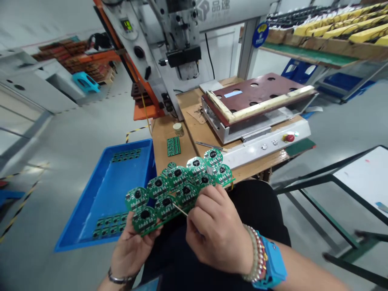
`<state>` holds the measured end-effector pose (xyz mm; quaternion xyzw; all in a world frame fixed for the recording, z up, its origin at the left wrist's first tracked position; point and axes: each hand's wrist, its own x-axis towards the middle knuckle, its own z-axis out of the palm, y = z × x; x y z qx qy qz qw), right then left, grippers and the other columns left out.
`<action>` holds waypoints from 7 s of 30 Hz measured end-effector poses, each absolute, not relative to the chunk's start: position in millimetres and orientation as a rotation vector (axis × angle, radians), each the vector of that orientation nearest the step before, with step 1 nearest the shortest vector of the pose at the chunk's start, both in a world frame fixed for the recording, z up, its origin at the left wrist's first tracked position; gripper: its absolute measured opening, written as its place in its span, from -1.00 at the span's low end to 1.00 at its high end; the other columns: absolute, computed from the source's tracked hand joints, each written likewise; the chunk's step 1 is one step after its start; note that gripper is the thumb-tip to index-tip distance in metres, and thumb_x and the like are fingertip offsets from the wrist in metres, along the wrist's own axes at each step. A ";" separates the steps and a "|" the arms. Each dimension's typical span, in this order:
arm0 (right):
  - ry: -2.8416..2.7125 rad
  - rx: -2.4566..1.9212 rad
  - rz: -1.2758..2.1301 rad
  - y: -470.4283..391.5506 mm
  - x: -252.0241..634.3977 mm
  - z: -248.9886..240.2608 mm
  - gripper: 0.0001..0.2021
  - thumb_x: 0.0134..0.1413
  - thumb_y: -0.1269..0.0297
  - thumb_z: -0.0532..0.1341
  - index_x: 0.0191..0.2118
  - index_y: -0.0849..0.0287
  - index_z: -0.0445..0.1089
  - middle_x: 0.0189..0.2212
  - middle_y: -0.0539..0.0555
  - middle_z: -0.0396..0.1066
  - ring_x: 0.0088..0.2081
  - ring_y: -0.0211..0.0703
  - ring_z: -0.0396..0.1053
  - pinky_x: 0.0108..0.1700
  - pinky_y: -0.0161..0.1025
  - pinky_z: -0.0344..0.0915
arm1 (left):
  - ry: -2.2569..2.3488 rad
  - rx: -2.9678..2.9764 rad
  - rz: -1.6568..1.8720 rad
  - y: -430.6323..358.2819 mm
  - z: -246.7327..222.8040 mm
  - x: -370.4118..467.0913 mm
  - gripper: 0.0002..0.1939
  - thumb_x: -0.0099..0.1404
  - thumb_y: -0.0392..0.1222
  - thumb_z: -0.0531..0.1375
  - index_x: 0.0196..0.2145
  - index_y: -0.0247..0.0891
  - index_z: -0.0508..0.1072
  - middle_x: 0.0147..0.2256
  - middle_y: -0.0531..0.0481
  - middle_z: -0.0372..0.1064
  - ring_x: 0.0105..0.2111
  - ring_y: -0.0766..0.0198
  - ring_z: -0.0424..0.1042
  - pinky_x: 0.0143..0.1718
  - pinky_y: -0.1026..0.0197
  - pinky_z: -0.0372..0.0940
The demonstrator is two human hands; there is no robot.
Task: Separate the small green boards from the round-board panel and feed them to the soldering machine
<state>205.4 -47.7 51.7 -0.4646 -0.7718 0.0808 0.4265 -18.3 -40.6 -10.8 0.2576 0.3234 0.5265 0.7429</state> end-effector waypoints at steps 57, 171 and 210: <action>-1.845 -1.197 0.169 -45.7 225.8 59.9 -0.87 -0.09 0.56 0.14 -0.49 0.18 0.27 -0.58 0.02 0.20 -0.40 -0.19 0.15 -0.35 -0.19 0.15 | 0.718 0.598 1.182 -38.6 -7.8 -30.4 -0.58 -0.05 -0.32 0.37 -0.22 0.10 0.53 -0.33 0.10 0.57 -0.34 0.06 0.53 -0.35 0.18 0.47; -1.906 -1.183 0.232 -49.0 226.7 60.5 -0.89 -0.09 0.54 0.14 -0.49 0.20 0.29 -0.57 0.03 0.21 -0.39 -0.19 0.15 -0.33 -0.19 0.12 | 0.894 0.521 1.189 -45.0 -8.6 -30.5 -0.60 -0.18 -0.30 0.42 -0.32 0.02 0.55 -0.41 0.06 0.57 -0.39 0.01 0.54 -0.40 0.08 0.46; -1.917 -1.207 0.196 -46.2 230.3 63.1 -0.88 -0.07 0.54 0.13 -0.52 0.22 0.28 -0.59 0.03 0.22 -0.40 -0.21 0.13 -0.34 -0.19 0.11 | 0.724 0.666 1.210 -38.5 -5.4 -27.0 -0.58 -0.07 -0.30 0.37 -0.21 0.04 0.54 -0.36 0.02 0.57 -0.37 0.01 0.53 -0.39 0.17 0.46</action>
